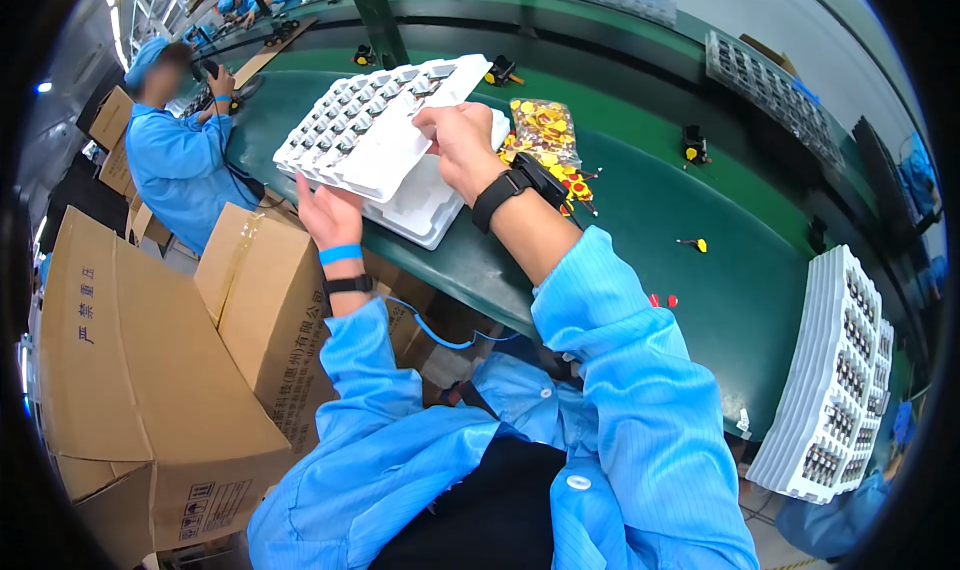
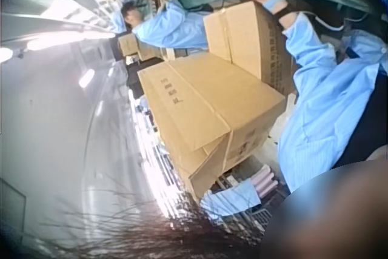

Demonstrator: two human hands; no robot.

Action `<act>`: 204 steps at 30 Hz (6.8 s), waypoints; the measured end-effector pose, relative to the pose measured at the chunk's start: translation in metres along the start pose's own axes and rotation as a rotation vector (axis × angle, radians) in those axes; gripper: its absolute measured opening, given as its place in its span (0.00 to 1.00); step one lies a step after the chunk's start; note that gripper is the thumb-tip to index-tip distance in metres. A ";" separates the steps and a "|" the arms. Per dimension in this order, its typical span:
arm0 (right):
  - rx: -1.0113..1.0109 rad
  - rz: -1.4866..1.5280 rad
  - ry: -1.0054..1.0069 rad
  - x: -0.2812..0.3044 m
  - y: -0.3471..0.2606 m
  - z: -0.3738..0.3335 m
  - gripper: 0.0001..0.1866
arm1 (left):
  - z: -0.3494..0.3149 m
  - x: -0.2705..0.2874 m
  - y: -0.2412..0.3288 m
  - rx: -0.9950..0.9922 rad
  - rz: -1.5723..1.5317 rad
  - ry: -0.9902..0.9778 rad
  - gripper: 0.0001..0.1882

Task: Assembling small electronic components with yellow and red parts into black housings at a workbench.

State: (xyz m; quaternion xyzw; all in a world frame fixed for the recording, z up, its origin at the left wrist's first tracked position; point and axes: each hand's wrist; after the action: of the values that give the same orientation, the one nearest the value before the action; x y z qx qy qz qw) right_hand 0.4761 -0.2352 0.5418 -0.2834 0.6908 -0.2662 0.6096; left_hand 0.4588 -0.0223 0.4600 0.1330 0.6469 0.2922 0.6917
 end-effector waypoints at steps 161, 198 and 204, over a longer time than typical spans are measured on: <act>0.009 0.079 0.061 0.286 -0.173 -0.178 0.11 | -0.135 -0.212 -0.265 -0.176 1.089 -1.190 0.05; 0.320 -0.258 0.419 0.334 -0.184 -0.153 0.13 | 0.140 -0.258 -0.297 -0.574 2.429 -1.883 0.13; 0.321 -0.279 0.400 0.333 -0.187 -0.151 0.12 | 0.159 -0.248 -0.297 -0.492 2.279 -1.915 0.13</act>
State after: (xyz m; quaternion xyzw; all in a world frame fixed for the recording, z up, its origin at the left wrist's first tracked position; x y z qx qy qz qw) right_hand 0.3070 -0.6008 0.4621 -0.2174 0.7007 -0.5042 0.4556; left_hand 0.6840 -0.3702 0.5156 0.5684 -0.5457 0.5609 0.2541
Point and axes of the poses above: each hand's wrist, its own z-axis towards the middle knuckle, its own x-axis out of the back of the hand, y = z × x, and after that the axes turned 8 degrees about z, right-handed
